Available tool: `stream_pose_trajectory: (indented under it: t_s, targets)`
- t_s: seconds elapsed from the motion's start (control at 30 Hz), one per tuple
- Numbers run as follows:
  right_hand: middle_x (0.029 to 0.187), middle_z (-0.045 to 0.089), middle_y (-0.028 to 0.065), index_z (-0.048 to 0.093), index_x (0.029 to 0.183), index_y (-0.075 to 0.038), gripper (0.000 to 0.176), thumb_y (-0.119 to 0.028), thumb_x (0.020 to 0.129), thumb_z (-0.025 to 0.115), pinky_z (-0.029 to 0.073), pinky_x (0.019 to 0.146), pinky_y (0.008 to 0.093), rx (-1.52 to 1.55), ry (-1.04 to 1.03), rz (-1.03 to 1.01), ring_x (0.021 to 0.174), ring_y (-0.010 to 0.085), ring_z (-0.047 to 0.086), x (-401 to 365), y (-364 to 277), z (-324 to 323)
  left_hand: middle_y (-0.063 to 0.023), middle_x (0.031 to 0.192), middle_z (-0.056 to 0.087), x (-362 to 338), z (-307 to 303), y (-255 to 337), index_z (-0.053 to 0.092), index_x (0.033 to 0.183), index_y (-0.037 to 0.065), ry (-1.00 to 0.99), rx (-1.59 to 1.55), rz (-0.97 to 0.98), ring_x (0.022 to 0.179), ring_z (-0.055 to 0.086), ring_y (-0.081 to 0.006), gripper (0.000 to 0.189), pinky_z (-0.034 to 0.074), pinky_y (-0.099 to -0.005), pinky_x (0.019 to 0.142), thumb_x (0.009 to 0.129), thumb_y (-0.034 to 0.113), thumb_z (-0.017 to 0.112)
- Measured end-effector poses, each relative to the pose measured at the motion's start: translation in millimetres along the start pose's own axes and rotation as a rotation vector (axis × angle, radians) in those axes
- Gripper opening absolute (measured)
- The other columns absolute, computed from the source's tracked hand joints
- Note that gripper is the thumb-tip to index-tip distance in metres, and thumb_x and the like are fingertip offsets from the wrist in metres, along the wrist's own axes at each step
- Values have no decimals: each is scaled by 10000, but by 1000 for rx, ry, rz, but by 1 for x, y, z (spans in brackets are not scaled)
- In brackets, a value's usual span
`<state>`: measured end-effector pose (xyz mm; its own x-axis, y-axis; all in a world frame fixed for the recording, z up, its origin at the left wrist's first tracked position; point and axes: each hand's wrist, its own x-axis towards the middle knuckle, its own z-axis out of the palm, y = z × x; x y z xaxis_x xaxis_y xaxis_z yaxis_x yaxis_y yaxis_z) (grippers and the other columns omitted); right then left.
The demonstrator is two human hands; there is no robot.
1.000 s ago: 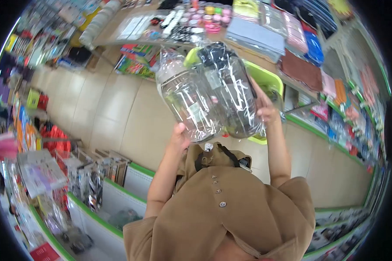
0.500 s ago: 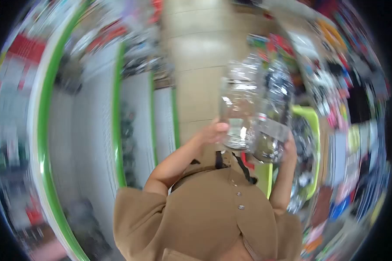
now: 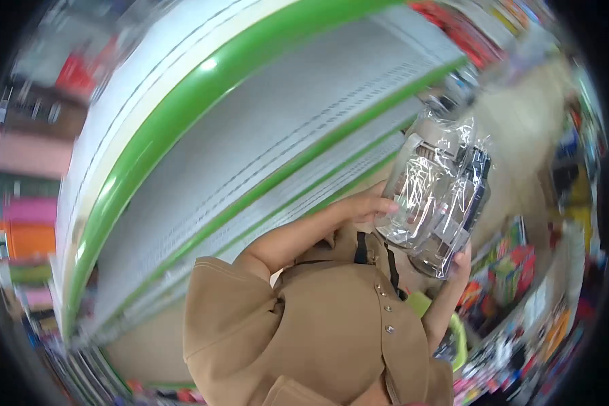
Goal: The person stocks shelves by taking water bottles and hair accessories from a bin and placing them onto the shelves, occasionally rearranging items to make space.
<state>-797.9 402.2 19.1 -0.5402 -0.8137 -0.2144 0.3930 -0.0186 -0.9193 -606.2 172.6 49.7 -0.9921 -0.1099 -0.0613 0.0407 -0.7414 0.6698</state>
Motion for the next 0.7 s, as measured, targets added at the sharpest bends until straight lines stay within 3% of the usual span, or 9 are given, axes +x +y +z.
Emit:
stream_pose_trajectory:
  t_s: [0.07, 0.17, 0.23, 0.3, 0.43, 0.53, 0.6, 0.63, 0.7]
  targets:
    - [1249, 443, 139, 288, 1298, 51, 1043, -466, 538, 782, 333, 984, 362, -19, -133, 18, 1152, 249, 448, 29, -2, 10, -144, 1327, 355, -19, 3, -2, 183, 1368, 29, 195, 11, 110, 1214, 385, -255, 917, 355, -390, 992, 665, 324, 694]
    - [1278, 419, 167, 260, 1324, 15, 963, -361, 584, 748, 356, 984, 393, 63, -427, 252, 1171, 282, 439, 103, 10, 21, -145, 1342, 339, -65, 4, -17, 181, 1380, 58, 468, -28, 306, 1237, 356, -279, 957, 348, -437, 996, 634, 356, 701]
    - [1282, 418, 165, 262, 1334, -12, 870, -289, 635, 701, 370, 970, 404, 149, -585, 277, 1170, 290, 440, 128, -6, 64, -145, 1336, 345, -79, 18, -23, 175, 1383, 60, 527, -38, 430, 1236, 356, -290, 965, 341, -453, 1001, 630, 363, 697]
    - [1286, 421, 148, 262, 1331, 4, 820, -239, 668, 679, 360, 978, 380, 215, -700, 283, 1169, 280, 441, 139, -6, 132, -157, 1341, 325, -115, 24, -28, 146, 1386, 66, 596, -87, 738, 1229, 360, -307, 960, 350, -459, 990, 652, 356, 692]
    - [1237, 454, 162, 185, 1371, -8, 803, -70, 719, 650, 397, 934, 343, 52, -779, 391, 1126, 234, 474, 150, -21, 239, -158, 1342, 327, -170, 35, -76, 171, 1388, 108, 897, -149, 788, 1227, 353, -351, 990, 313, -513, 1007, 615, 437, 695]
    - [1263, 399, 176, 180, 1365, -3, 867, -169, 692, 701, 372, 959, 337, 68, -858, 221, 1146, 251, 438, 143, -10, 308, -164, 1350, 318, -177, 60, -81, 165, 1390, 118, 1012, -126, 878, 1231, 327, -413, 1015, 249, -574, 1030, 605, 482, 695]
    - [1267, 392, 207, 140, 1367, 8, 977, -253, 651, 751, 373, 957, 354, -47, -840, -108, 1150, 278, 433, 164, 37, 360, -162, 1357, 309, -184, 68, -84, 157, 1393, 128, 1007, -89, 947, 1232, 314, -432, 1020, 230, -589, 1032, 607, 499, 691]
    - [1267, 392, 207, 140, 1367, 8, 977, -253, 651, 751, 373, 957, 354, -46, -852, -119, 1150, 278, 433, 167, 45, 383, -158, 1363, 303, -193, 69, -92, 155, 1395, 136, 1064, -95, 953, 1234, 307, -439, 1018, 224, -599, 1028, 610, 511, 684]
    - [1337, 298, 247, 56, 1380, 12, 1165, -249, 540, 821, 287, 1035, 376, -203, -823, -278, 1247, 328, 320, 171, 58, 424, -155, 1369, 296, -204, 69, -94, 153, 1397, 144, 1107, -99, 972, 1236, 299, -446, 1016, 217, -609, 1024, 614, 523, 677]
